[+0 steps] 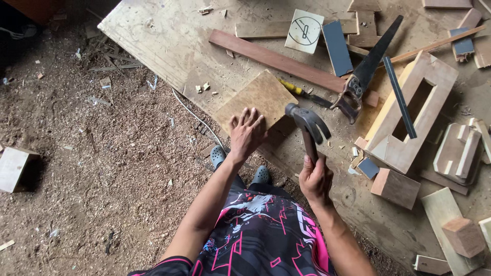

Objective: The person assembles a small wooden box by fitting a thin strip into a groove on a larger board and tapping it with a hammer. They then use a chisel to adjust the fit and continue hammering the strip into place.

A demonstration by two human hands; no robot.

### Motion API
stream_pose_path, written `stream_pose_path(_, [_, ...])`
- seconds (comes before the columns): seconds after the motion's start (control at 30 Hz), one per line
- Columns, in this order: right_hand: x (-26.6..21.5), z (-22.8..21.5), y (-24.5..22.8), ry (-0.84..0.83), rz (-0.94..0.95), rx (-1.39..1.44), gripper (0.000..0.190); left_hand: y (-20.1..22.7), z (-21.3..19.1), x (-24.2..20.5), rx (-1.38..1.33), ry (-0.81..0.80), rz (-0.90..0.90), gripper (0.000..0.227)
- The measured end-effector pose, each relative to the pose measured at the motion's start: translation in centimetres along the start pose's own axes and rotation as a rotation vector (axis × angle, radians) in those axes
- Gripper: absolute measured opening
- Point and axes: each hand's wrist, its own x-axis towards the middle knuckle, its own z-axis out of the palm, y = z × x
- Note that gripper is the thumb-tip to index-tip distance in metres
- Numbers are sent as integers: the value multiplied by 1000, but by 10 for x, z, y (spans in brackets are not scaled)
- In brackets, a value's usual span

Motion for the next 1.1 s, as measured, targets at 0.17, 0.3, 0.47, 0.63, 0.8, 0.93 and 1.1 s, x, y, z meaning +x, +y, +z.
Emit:
stream_pose_path(0.17, [0, 29, 14, -232, 166, -65, 29, -1, -4, -2, -124, 1, -72, 99])
stream_pose_path(0.3, [12, 43, 20, -521, 376, -136, 32, 1, -6, -2, -104, -12, -83, 101])
stream_pose_path(0.47, [24, 26, 15, -294, 191, -77, 34, -3, -2, -2, -143, -7, -72, 107])
stream_pose_path(0.63, [19, 18, 13, -171, 150, -6, 36, -6, 4, -2, -87, 18, -49, 105])
stream_pose_path(0.8, [14, 32, 18, -545, 329, -217, 45, -3, 7, -5, -78, -44, -84, 108])
stream_pose_path(0.93, [21, 27, 21, -502, 437, -163, 36, -6, 5, -1, -49, -54, -60, 109])
stream_pose_path(1.1, [18, 6, 26, -470, 575, -198, 35, -14, 1, 3, 94, -103, 58, 81])
